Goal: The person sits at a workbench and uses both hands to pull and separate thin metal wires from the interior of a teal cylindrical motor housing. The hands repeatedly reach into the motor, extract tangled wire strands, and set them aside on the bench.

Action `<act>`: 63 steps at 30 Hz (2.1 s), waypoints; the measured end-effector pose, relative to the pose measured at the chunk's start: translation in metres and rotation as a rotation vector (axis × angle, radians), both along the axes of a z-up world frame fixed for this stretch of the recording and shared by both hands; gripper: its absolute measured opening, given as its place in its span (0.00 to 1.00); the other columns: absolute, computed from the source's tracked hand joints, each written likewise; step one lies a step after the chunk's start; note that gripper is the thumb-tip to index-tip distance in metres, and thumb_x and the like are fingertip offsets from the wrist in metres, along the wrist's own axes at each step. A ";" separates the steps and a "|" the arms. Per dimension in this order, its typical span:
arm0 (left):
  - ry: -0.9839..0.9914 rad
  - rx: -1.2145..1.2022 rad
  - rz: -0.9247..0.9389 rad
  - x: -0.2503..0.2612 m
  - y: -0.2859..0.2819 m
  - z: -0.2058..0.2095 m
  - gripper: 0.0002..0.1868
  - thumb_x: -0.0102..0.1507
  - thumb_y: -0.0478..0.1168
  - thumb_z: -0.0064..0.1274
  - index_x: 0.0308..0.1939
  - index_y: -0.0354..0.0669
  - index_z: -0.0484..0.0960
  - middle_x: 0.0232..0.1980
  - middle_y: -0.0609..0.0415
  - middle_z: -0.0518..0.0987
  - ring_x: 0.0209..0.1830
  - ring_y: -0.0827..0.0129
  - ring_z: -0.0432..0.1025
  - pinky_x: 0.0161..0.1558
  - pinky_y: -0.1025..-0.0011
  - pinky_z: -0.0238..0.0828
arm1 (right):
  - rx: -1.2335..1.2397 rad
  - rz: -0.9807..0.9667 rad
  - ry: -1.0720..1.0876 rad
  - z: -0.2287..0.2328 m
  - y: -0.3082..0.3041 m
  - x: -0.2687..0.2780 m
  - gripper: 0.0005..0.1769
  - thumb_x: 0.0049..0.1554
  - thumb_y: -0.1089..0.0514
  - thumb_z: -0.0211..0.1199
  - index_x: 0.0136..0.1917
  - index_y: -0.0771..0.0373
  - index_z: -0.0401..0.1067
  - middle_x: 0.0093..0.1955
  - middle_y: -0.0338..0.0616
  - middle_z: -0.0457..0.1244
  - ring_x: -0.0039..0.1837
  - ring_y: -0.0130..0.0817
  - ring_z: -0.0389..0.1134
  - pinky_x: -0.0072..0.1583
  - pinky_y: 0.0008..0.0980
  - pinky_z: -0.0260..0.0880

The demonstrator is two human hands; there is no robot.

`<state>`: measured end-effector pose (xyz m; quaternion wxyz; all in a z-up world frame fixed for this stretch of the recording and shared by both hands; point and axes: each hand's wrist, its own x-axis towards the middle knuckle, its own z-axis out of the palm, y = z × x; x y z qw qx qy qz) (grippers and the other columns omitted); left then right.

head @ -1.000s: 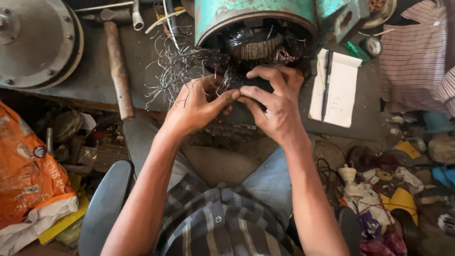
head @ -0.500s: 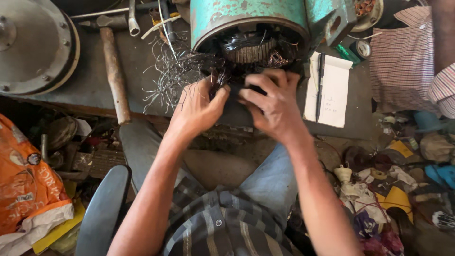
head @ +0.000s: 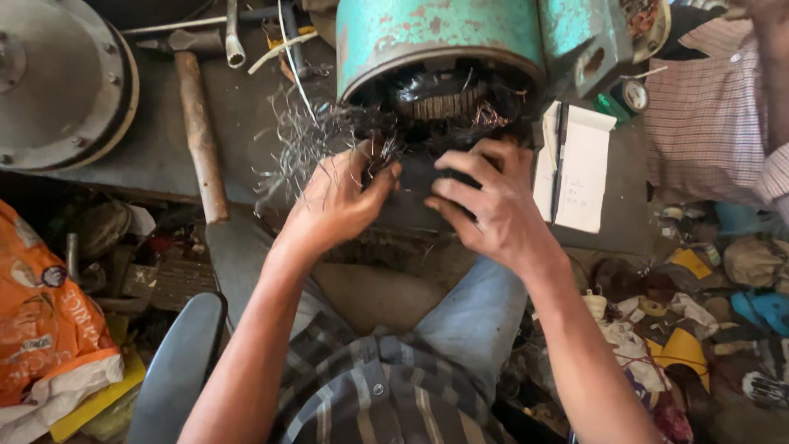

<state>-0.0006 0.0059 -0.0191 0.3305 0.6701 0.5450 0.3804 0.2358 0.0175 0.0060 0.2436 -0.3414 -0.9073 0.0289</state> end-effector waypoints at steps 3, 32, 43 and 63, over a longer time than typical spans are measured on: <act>0.086 0.136 -0.012 -0.001 -0.001 -0.005 0.11 0.67 0.42 0.55 0.41 0.36 0.79 0.35 0.40 0.82 0.38 0.43 0.77 0.38 0.53 0.69 | -0.043 0.064 0.013 0.002 0.008 0.004 0.11 0.51 0.52 0.75 0.46 0.55 0.78 0.64 0.32 0.65 0.64 0.46 0.58 0.67 0.47 0.56; -0.062 0.028 0.014 -0.005 -0.008 -0.021 0.13 0.67 0.45 0.55 0.46 0.38 0.79 0.37 0.45 0.83 0.38 0.52 0.79 0.39 0.57 0.72 | -0.025 -0.141 0.102 0.024 -0.035 -0.023 0.06 0.55 0.60 0.74 0.45 0.60 0.78 0.48 0.36 0.70 0.54 0.38 0.67 0.61 0.41 0.58; -0.139 -0.184 -0.116 -0.009 -0.003 0.003 0.15 0.68 0.48 0.52 0.39 0.39 0.81 0.28 0.50 0.80 0.28 0.64 0.75 0.34 0.63 0.70 | 0.243 -0.338 0.062 0.000 -0.014 -0.057 0.11 0.57 0.61 0.75 0.53 0.58 0.77 0.39 0.39 0.69 0.38 0.38 0.67 0.46 0.37 0.60; -0.063 -0.376 -0.018 -0.012 -0.007 0.018 0.18 0.66 0.54 0.53 0.38 0.43 0.84 0.24 0.51 0.78 0.26 0.69 0.73 0.35 0.67 0.69 | 0.329 -0.179 0.043 0.000 -0.008 -0.047 0.15 0.54 0.63 0.77 0.53 0.60 0.76 0.40 0.38 0.61 0.44 0.38 0.64 0.54 0.44 0.58</act>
